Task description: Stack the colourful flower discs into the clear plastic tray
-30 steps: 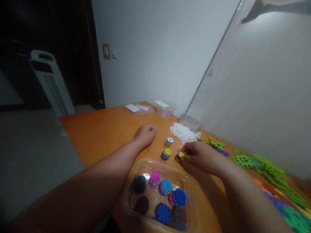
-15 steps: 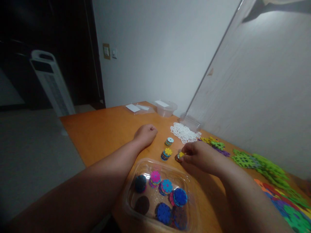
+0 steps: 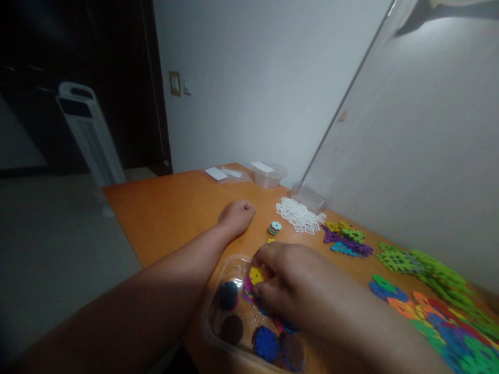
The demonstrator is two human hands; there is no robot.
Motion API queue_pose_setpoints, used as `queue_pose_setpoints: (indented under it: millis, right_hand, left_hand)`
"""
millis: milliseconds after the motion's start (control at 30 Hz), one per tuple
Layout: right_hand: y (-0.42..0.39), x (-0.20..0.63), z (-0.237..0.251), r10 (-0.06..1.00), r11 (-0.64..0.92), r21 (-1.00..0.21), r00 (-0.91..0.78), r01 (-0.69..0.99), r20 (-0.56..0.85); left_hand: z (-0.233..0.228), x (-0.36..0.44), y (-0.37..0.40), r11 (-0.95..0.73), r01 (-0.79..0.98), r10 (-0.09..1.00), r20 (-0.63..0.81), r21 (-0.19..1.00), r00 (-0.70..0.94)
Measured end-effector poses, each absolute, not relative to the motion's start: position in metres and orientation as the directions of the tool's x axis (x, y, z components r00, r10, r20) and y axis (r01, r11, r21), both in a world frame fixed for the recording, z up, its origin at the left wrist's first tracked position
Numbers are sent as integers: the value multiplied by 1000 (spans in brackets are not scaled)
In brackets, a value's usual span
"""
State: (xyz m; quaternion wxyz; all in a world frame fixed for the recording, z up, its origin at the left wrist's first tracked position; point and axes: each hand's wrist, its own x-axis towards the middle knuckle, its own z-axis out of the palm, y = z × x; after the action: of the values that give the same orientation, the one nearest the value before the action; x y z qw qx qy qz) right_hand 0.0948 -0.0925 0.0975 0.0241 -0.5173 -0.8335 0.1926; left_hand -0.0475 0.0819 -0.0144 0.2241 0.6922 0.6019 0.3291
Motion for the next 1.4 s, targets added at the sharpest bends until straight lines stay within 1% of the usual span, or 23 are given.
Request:
queue_pose_setpoints:
  millis: [200, 367, 467, 533, 600, 700, 767, 867, 933, 1033, 1167, 1400]
  right_hand:
    - [-93, 89, 87, 851, 442, -296, -500, 847, -160]
    - [-92, 95, 97, 856, 419, -326, -488, 848, -169]
    - [-80, 114, 99, 892, 383, -360, -441, 851, -93]
    - [-66, 134, 96, 927, 333, -368, -373, 868, -42]
    - [-51, 156, 89, 951, 286, -330, -309, 900, -20]
    - [-35, 179, 76, 963, 242, -290, -265, 926, -44]
    - [-31, 184, 68, 962, 216, -282, -253, 935, -100]
    - [-30, 182, 61, 945, 189, -320, -261, 928, -199]
    - [-29, 179, 57, 935, 174, -355, -267, 918, -232]
    - [-27, 179, 51, 936, 163, -373, -263, 913, -234]
    - [-24, 181, 48, 938, 164, -342, -254, 925, -237]
    - [-36, 177, 72, 944, 220, -356, -290, 908, -156]
  left_hand:
    - [-15, -47, 83, -170, 685, 982, 178, 708, 59]
    - [-14, -47, 82, -161, 684, 984, 166, 711, 59]
    - [-13, -47, 81, -163, 684, 984, 168, 710, 60]
    - [-13, -46, 81, -157, 691, 984, 168, 706, 52]
    - [-13, -46, 81, -152, 694, 984, 172, 704, 41]
    - [-14, -46, 82, -164, 687, 981, 188, 708, 40]
    - [-15, -47, 82, -169, 686, 980, 196, 708, 39]
    - [-15, -47, 82, -173, 692, 979, 200, 701, 42]
    - [-14, -48, 81, -170, 697, 980, 195, 697, 44]
    - [-12, -48, 79, -165, 699, 981, 186, 696, 46]
    - [-12, -48, 79, -165, 691, 982, 185, 704, 46]
    - [-15, -49, 81, -172, 692, 981, 187, 701, 53]
